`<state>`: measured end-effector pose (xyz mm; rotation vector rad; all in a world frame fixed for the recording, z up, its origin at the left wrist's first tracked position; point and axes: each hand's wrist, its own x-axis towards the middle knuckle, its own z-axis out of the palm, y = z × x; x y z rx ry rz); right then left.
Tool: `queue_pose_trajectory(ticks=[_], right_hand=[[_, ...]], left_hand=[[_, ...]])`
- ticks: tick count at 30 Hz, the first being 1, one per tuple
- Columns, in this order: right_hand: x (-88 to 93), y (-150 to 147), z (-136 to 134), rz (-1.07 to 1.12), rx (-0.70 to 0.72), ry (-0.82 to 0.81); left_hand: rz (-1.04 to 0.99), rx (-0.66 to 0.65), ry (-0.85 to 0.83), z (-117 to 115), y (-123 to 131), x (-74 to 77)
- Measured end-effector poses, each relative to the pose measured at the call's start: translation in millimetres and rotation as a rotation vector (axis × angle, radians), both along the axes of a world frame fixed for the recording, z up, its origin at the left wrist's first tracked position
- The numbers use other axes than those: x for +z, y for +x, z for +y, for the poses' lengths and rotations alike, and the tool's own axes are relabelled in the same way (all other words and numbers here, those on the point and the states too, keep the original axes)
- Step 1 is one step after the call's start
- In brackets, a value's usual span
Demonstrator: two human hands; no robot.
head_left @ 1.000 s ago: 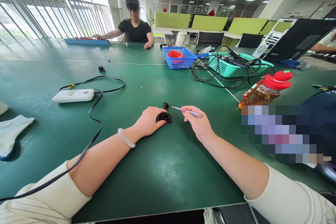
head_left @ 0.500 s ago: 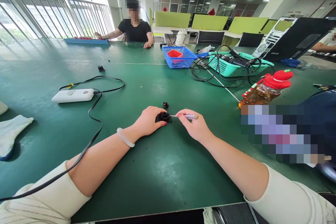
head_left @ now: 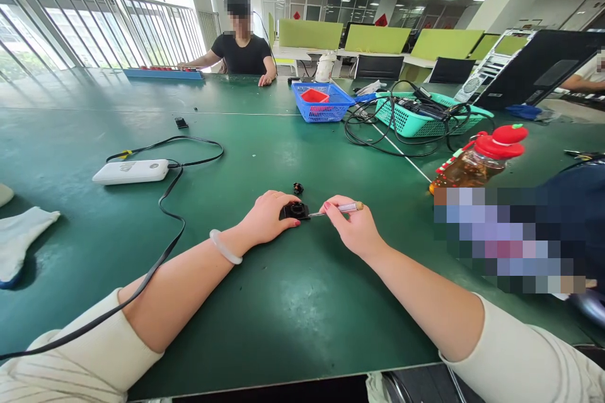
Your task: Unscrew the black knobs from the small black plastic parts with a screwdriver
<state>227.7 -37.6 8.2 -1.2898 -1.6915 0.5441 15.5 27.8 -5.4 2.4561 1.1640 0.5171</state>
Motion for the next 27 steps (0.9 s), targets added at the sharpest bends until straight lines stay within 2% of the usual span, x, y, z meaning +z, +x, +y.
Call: queue_pose_trajectory(ticks=[4,8,11,14,19,23,27], right_hand=[[-0.2,-0.3,-2.7,-0.165,0.039,0.139],[-0.2,-1.7,-6.5,-0.217,0.194,0.291],[-2.4,-3.5,-6.1,-0.264,0.282,0.295],[-5.0,-4.7,-4.7,-0.288,0.309,0.237],[-3.0,-2.9,-7.3,-0.193,0.284,0.224],[-0.4,-2.0,-9.3,-0.116,0.148,0.277],[-2.9,-2.0,-5.9,-0.145,0.066,0.197]], left_hand=[[0.012,0.005,0.003,0.2,0.4,-0.2],[0.022,0.011,-0.001,-0.4,1.1,0.8],[0.024,0.007,-0.001,-0.5,1.5,1.5],[0.023,0.007,-0.001,-0.6,1.8,2.0],[0.023,0.005,0.003,-1.9,1.6,2.8],[0.026,0.004,0.009,-3.5,1.6,3.1],[0.02,0.004,0.014,-3.9,1.8,3.0]])
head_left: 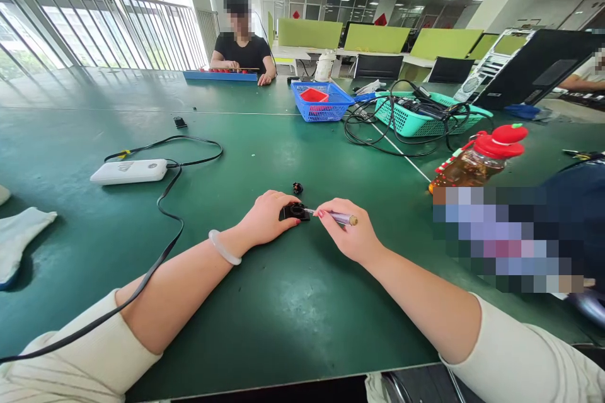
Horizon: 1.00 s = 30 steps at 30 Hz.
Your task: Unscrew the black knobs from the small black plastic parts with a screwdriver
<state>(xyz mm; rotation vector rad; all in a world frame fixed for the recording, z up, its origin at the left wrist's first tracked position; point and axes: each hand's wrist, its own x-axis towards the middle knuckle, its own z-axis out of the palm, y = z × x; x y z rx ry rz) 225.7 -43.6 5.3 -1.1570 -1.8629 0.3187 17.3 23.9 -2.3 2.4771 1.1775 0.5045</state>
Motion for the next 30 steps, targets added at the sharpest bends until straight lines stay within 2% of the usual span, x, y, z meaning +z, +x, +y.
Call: queue_pose_trajectory(ticks=[7,13,16,19,21,24,27,30], right_hand=[[-1.5,1,4,0.036,0.017,-0.109],[-0.8,1,4,0.169,0.064,-0.142],[-0.2,2,5,0.303,0.024,-0.104],[-2.6,4,10,0.359,-0.101,-0.069],[-6.8,6,15,0.336,-0.143,-0.058],[-13.8,7,22,0.273,-0.122,-0.107],[-17.6,6,25,0.204,-0.076,-0.162],[-18.6,5,25,0.127,-0.035,-0.149]], left_hand=[[-0.064,0.015,-0.012,0,-1,-0.4],[-0.189,0.07,0.07,-4,1,3.2],[-0.211,0.155,0.141,-4,0,4.0],[-0.107,0.295,0.156,-1,0,1.8],[-0.003,0.351,0.127,0,-1,-0.3],[0.096,0.353,0.114,-1,-1,-1.5],[0.112,0.354,0.121,-2,1,-0.2],[0.071,0.341,0.113,-3,2,1.1]])
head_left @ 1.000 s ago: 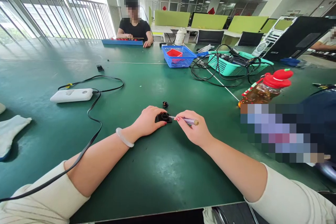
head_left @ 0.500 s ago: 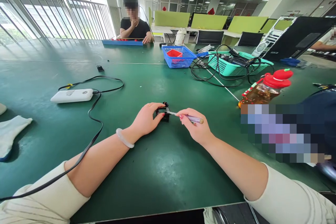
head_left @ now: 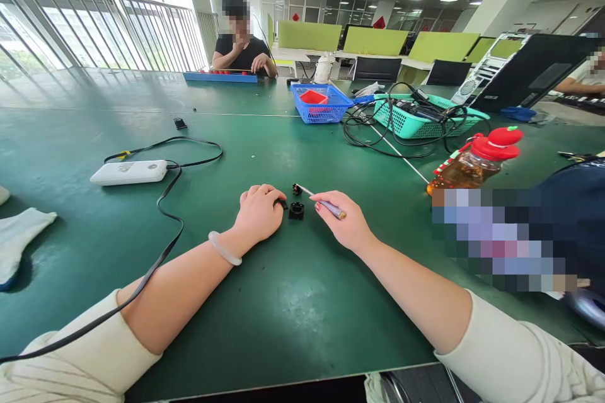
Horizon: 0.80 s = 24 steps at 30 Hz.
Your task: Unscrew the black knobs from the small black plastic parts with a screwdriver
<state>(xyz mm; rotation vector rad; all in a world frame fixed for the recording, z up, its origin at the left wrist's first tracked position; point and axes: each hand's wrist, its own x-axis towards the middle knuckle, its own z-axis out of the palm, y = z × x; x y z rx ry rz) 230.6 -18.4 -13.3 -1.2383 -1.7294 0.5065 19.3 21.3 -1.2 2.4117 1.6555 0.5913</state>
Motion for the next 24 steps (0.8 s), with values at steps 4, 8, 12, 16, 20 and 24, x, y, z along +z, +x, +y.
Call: queue_pose_trajectory(ticks=[4,8,12,16,20,24], right_hand=[[-1.5,-0.7,1.1,-0.055,0.02,0.022],[-2.6,-0.7,3.1,-0.08,0.043,0.011],[-1.7,-1.2,3.1,-0.094,0.081,-0.006],[0.5,-1.5,0.9,-0.116,0.112,-0.051],[4.9,-0.8,-3.5,-0.048,0.11,-0.026],[6.9,-0.4,-4.8,0.036,0.012,0.062]], left_hand=[[-0.086,-0.163,0.024,-1.0,0.8,0.1],[-0.074,-0.363,0.01,-4.4,0.2,-0.3],[-0.057,-0.406,-0.014,-5.7,-0.5,-0.8],[-0.06,-0.366,-0.014,-4.4,-0.6,-0.9],[-0.062,-0.261,0.017,-1.7,-1.1,-2.5],[-0.048,-0.188,0.028,0.2,-1.2,-3.7]])
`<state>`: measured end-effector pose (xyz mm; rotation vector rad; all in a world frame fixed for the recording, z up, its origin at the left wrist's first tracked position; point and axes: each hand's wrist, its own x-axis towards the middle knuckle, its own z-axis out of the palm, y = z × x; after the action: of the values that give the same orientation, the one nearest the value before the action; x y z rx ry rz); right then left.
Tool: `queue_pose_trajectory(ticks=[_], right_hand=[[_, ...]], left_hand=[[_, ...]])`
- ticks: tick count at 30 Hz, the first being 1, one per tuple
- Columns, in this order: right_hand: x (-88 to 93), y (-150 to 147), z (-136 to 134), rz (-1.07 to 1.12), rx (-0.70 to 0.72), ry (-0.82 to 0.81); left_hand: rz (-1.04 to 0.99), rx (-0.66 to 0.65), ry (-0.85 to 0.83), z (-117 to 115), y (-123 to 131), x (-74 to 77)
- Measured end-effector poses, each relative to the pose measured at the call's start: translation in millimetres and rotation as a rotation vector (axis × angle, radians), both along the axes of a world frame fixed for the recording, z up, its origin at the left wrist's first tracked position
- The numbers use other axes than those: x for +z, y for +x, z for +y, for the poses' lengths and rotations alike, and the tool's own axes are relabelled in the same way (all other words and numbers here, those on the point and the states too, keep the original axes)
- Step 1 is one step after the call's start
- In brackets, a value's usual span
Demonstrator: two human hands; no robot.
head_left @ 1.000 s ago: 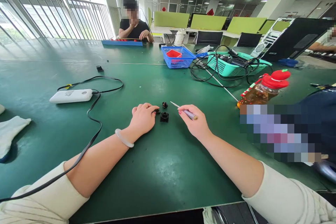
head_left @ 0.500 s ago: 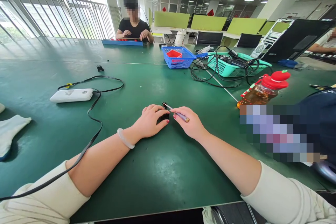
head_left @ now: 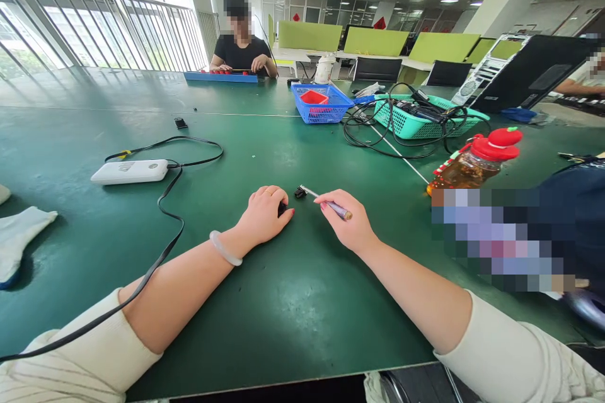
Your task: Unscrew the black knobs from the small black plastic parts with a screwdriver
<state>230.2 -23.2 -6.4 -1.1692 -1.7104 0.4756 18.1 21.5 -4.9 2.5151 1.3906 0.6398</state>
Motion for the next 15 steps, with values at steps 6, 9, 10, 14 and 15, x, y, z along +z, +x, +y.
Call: queue_pose_trajectory(ticks=[6,9,10,14,15], right_hand=[[-6.0,0.2,7.5,-0.019,-0.032,-0.12],[-5.9,0.1,7.3,-0.036,0.022,-0.166],[-5.2,0.0,6.2,-0.036,0.04,-0.174],[-1.4,0.3,0.4,0.069,0.092,-0.154],[-0.5,0.7,-0.8,0.116,0.09,-0.133]], left_hand=[[0.06,0.127,-0.023,0.7,-1.0,4.1],[0.1,0.182,-0.018,2.9,-3.6,3.5],[0.11,0.19,-0.015,3.7,-4.4,2.5],[0.098,0.126,-0.01,6.3,-6.5,-2.4],[0.09,0.085,-0.015,6.6,-6.8,-3.4]])
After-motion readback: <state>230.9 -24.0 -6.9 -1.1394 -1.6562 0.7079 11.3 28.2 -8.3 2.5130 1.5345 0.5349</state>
